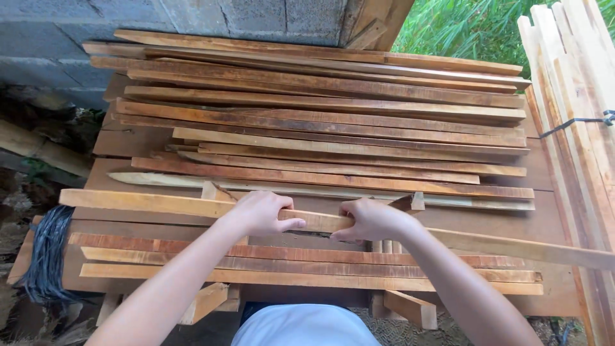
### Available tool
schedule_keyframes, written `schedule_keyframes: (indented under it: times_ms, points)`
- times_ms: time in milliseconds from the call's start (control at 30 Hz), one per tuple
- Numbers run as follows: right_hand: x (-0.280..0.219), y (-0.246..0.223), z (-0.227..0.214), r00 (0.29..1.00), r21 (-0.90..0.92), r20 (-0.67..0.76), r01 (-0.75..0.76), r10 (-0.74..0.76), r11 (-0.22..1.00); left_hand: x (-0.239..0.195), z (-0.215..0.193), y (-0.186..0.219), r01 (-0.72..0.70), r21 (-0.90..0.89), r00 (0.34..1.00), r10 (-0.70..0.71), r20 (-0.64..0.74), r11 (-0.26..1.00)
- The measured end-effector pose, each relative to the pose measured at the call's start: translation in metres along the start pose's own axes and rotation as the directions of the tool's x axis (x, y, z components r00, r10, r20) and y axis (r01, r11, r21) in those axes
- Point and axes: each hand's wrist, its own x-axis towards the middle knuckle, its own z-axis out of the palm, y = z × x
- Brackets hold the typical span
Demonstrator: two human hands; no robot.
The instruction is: The person unties a bundle of wooden planks using black straps and then proceeds to stack and arrange the planks on a wooden workbench. They handle the planks one by one, aligning them neatly on the surface.
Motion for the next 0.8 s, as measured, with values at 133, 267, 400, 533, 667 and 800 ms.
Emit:
schedule_keyframes:
  times_ms: [133,267,400,533,667,800]
  points:
    - [0.030,0.015,0.039,0.978,-0.077,-0.197,0.050,-0.064,0.996,0.013,0.032,-0.018,0.029,0.004,0.996,-0.028,-0.081,1.000]
    - [0.057,0.020,0.047,0.956,-0.127,-0.283,0.043,-0.078,0.991,0.038,0.060,-0.039,-0.003,0.074,0.977,0.019,-0.214,0.997]
    - [0.109,0.045,0.075,0.970,-0.197,-0.235,0.022,-0.069,0.980,0.072,0.098,-0.070,-0.068,0.172,0.973,0.103,-0.206,0.983]
    - [0.161,0.068,0.111,0.978,-0.188,-0.203,0.006,-0.045,0.982,0.117,0.150,-0.099,-0.002,0.197,0.992,0.026,-0.120,0.980]
    - [0.203,0.085,0.147,0.974,-0.186,-0.225,-0.072,0.029,0.980,0.153,0.204,-0.130,0.096,0.188,0.995,-0.091,-0.034,0.977]
    - [0.224,0.098,0.169,0.969,-0.165,-0.237,-0.103,0.062,0.981,0.167,0.246,-0.141,0.174,0.206,0.982,-0.156,-0.104,0.963]
